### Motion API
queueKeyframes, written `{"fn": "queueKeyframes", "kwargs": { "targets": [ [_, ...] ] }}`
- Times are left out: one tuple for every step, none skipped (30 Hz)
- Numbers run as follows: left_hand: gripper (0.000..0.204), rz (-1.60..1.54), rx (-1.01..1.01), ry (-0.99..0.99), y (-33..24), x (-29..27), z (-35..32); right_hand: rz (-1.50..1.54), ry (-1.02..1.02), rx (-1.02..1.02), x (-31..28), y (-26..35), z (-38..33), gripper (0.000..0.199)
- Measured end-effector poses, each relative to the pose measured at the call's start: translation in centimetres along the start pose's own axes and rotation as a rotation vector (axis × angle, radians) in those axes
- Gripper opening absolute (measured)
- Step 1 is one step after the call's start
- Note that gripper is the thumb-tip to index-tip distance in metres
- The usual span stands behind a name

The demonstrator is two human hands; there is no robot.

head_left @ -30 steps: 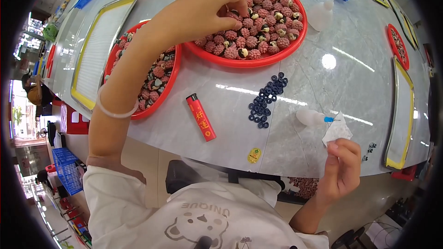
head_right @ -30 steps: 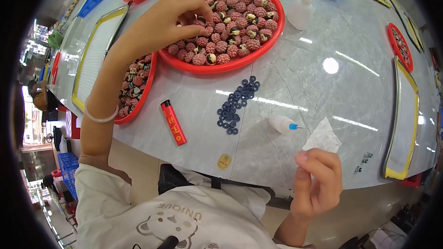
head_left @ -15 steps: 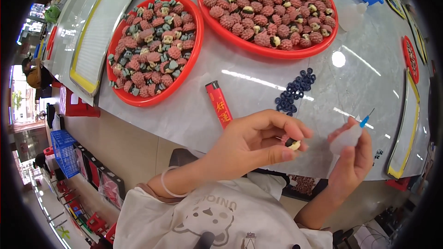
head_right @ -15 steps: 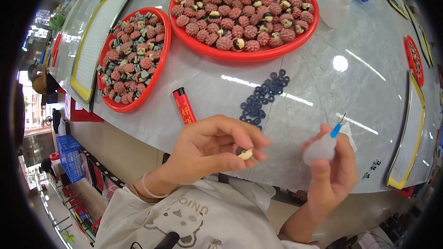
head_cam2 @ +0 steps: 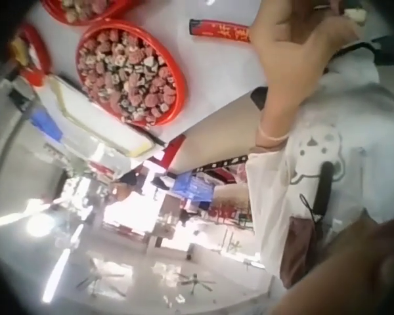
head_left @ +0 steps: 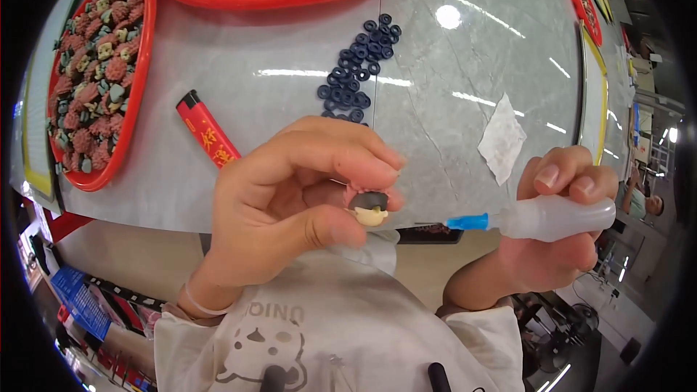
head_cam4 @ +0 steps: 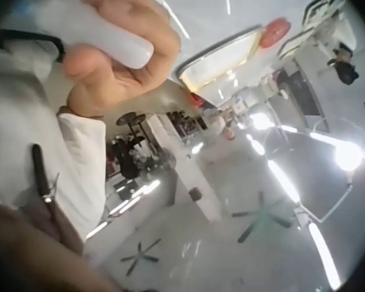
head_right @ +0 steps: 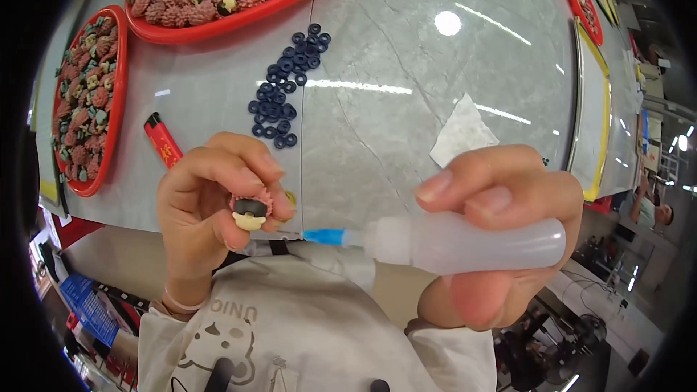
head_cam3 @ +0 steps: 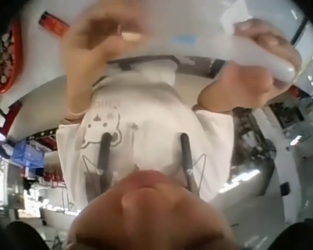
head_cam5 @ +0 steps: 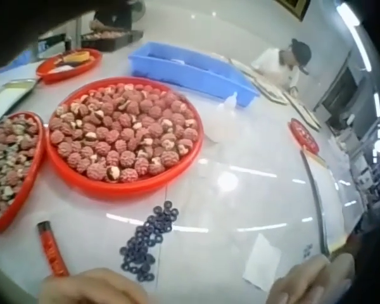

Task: The person takes figurine heads from a red tray, applies glue from a needle bottle, and attaches body pieces to them by hand before placing the assembled figurines into a separate tray, occasionally heating the needle tip with a lighter.

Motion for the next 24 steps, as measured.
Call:
{"fn": "queueKeyframes", "kwargs": {
  "targets": [
    [0.042,-0.016,-0.006,0.001,0.1,0.1,0.0,-0.014,0.0,0.01,-0.1,0.2,0.1,0.043],
    [0.04,-0.002,0.024,0.031,0.1,0.1,-0.1,0.025,0.053,0.033,0.2,0.0,0.3,0.044],
    [0.039,0.015,0.053,0.06,0.1,0.2,-0.1,0.067,0.104,0.056,0.5,-0.1,0.4,0.045],
    [0.039,0.011,0.05,0.053,0.2,0.3,-0.1,0.067,0.107,0.064,0.4,-0.2,0.4,0.045],
    [0.038,0.013,0.048,0.034,0.2,0.4,0.0,0.061,0.127,0.049,0.3,-0.1,0.5,0.046],
    [0.037,0.016,0.046,0.015,0.3,0.5,0.1,0.055,0.145,0.034,0.3,-0.1,0.5,0.046],
    [0.037,0.016,0.045,0.009,0.3,0.6,0.1,0.058,0.148,0.038,0.3,-0.3,0.6,0.046],
    [0.036,0.009,0.032,0.015,0.4,0.8,0.1,0.049,0.126,0.025,0.4,-0.4,0.6,0.046],
    [0.036,0.002,0.02,0.022,0.5,0.9,0.2,0.039,0.102,0.011,0.3,-0.4,0.6,0.046],
    [0.036,0.002,0.018,0.022,0.6,0.8,0.3,0.038,0.101,0.013,0.2,-0.4,0.6,0.046],
    [0.035,0.023,0.037,0.027,0.5,0.7,0.2,-0.025,0.114,-0.015,0.4,-0.1,0.4,0.046],
    [0.035,0.045,0.055,0.032,0.4,0.5,0.1,-0.089,0.127,-0.043,0.5,0.2,0.2,0.045],
    [0.035,0.046,0.051,0.032,0.3,0.3,0.1,-0.153,0.14,-0.071,0.7,0.6,-0.1,0.044],
    [0.035,0.064,0.031,0.048,0.3,0.2,0.0,-0.218,0.156,-0.102,0.7,1.1,-0.3,0.044],
    [0.035,0.083,0.011,0.064,0.4,0.2,-0.1,-0.281,0.172,-0.132,0.8,1.6,-0.6,0.043],
    [0.035,0.085,0.012,0.063,0.3,0.2,-0.1,-0.345,0.188,-0.164,0.8,2.0,-0.8,0.043],
    [0.035,0.087,0.006,0.055,0.3,0.2,-0.1,-0.409,0.199,-0.197,0.9,2.4,-1.0,0.042],
    [0.034,0.089,0.002,0.048,0.2,0.2,-0.1,-0.472,0.21,-0.232,1.0,2.7,-1.1,0.042],
    [0.034,0.095,0.003,0.05,0.2,0.3,-0.2,-0.535,0.221,-0.266,1.2,2.9,-1.2,0.041],
    [0.034,0.082,-0.005,0.052,0.3,0.2,-0.1,-0.533,0.213,-0.276,1.3,2.8,-1.0,0.041],
    [0.034,0.069,-0.012,0.054,0.3,0.1,0.0,-0.51,0.224,-0.275,1.6,2.5,-0.8,0.039],
    [0.034,0.079,-0.008,0.061,0.3,0.0,0.1,-0.486,0.236,-0.274,2.0,2.2,-0.4,0.038],
    [0.034,0.075,-0.014,0.052,0.2,0.0,0.0,-0.461,0.251,-0.27,2.3,2.1,-0.3,0.038],
    [0.034,0.071,-0.019,0.043,0.2,0.0,-0.1,-0.435,0.267,-0.266,2.6,2.0,-0.1,0.039]
  ]
}}
Point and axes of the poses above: each hand's wrist, its own z-axis towards the middle knuckle, its own x-axis out of the palm, y = z × x, the point moved 6 cm from there along z, towards the middle knuckle, and after that the axes turned 12 degrees about z, right-handed, at the moved point
